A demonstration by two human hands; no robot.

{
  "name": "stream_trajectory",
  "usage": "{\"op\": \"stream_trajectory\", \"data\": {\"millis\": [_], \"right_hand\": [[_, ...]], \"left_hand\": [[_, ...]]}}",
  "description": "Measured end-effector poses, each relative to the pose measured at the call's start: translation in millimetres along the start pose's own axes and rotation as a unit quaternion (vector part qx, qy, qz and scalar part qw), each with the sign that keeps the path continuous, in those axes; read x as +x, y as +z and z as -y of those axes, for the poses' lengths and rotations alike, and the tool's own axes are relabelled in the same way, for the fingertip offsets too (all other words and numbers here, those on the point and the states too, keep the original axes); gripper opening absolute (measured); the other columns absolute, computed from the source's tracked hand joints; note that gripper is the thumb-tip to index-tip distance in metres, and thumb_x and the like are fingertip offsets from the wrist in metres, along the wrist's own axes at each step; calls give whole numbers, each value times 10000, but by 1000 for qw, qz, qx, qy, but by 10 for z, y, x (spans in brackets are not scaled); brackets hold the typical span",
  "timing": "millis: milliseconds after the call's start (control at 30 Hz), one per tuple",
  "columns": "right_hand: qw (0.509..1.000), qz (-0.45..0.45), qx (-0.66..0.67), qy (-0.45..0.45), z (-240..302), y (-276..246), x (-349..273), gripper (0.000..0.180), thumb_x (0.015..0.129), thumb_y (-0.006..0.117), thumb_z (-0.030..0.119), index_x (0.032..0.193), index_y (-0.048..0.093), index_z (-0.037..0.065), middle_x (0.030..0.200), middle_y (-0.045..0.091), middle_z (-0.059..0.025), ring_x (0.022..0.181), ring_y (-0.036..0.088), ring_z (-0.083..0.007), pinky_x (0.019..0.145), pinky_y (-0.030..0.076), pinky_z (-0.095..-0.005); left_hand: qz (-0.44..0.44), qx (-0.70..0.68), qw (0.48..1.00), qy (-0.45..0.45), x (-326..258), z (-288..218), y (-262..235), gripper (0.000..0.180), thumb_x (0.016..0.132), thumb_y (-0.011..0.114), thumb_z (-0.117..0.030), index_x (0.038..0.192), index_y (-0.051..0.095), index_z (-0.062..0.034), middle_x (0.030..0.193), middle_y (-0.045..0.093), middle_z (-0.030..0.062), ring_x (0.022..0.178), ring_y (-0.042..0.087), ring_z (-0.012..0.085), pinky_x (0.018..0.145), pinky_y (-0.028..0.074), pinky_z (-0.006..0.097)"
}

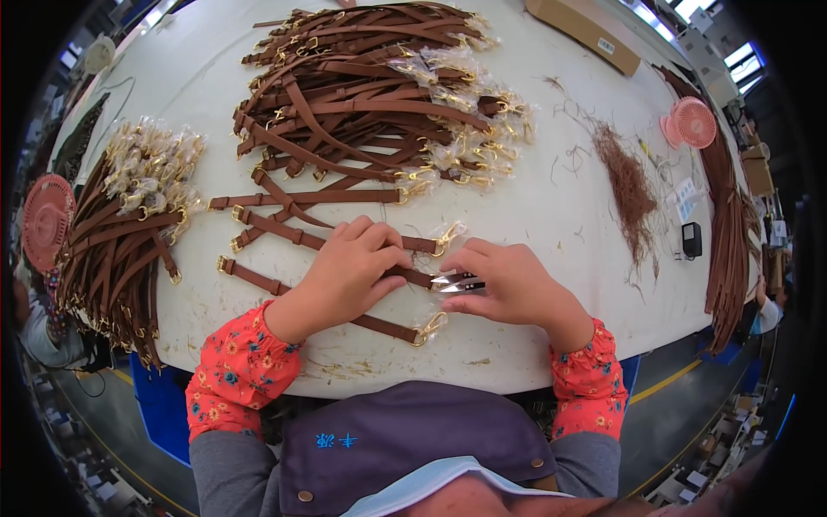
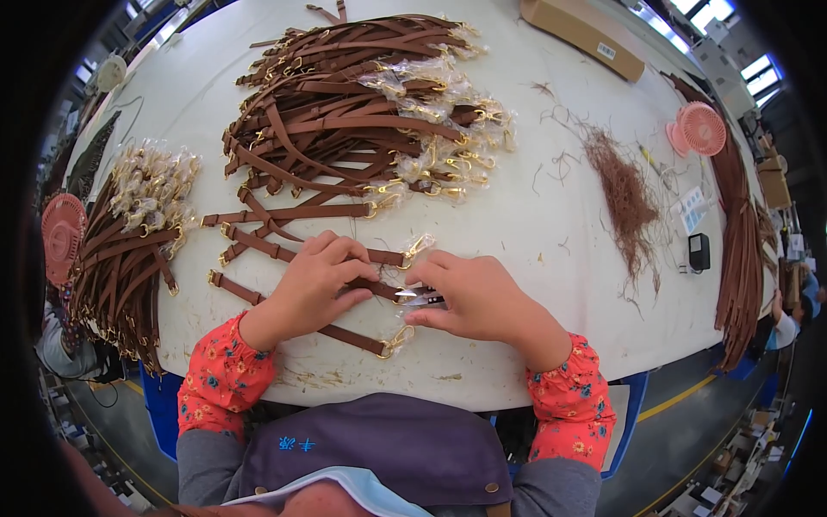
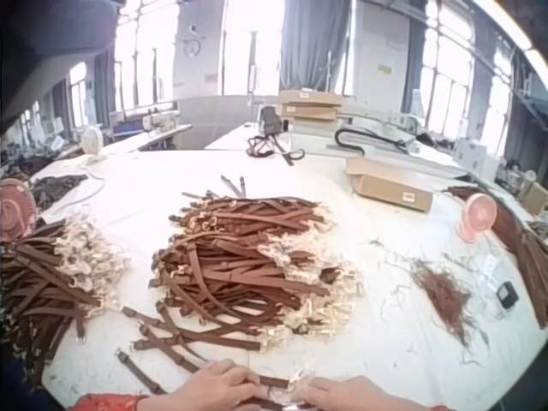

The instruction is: The recorder is attaching metal hardware to leather straps and trimming excess thread using clippers in a factory workshop.

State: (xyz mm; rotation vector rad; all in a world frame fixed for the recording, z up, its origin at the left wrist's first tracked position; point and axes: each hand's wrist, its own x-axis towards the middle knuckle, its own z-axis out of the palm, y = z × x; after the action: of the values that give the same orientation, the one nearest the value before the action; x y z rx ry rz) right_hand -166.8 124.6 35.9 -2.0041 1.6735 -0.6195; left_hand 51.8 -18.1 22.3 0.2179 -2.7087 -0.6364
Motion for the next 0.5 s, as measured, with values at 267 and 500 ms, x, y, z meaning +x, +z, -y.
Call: {"op": "stream_trajectory", "data": {"millis": [267, 500], "right_hand": [[996, -17, -77, -50, 33, 7, 3, 327, 716, 763, 110, 1023, 657, 148, 847, 594, -18, 678, 620, -244, 580, 493, -349], [992, 19, 117, -51, -50, 9, -15, 296, 793, 765, 194, 1065, 661, 136, 842, 628, -39, 697, 640, -241, 586, 503, -335]], "left_hand": [[16, 12, 1000, 3, -46, -30, 48, 239, 781, 719, -87, 973, 577, -69, 950, 583, 54, 792, 603, 258, 689, 478, 368], [73, -192, 970, -131, 26, -125, -99, 335, 783, 771, -115, 1079, 616, -95, 960, 562, 72, 703, 618, 225, 629, 514, 339]]}}
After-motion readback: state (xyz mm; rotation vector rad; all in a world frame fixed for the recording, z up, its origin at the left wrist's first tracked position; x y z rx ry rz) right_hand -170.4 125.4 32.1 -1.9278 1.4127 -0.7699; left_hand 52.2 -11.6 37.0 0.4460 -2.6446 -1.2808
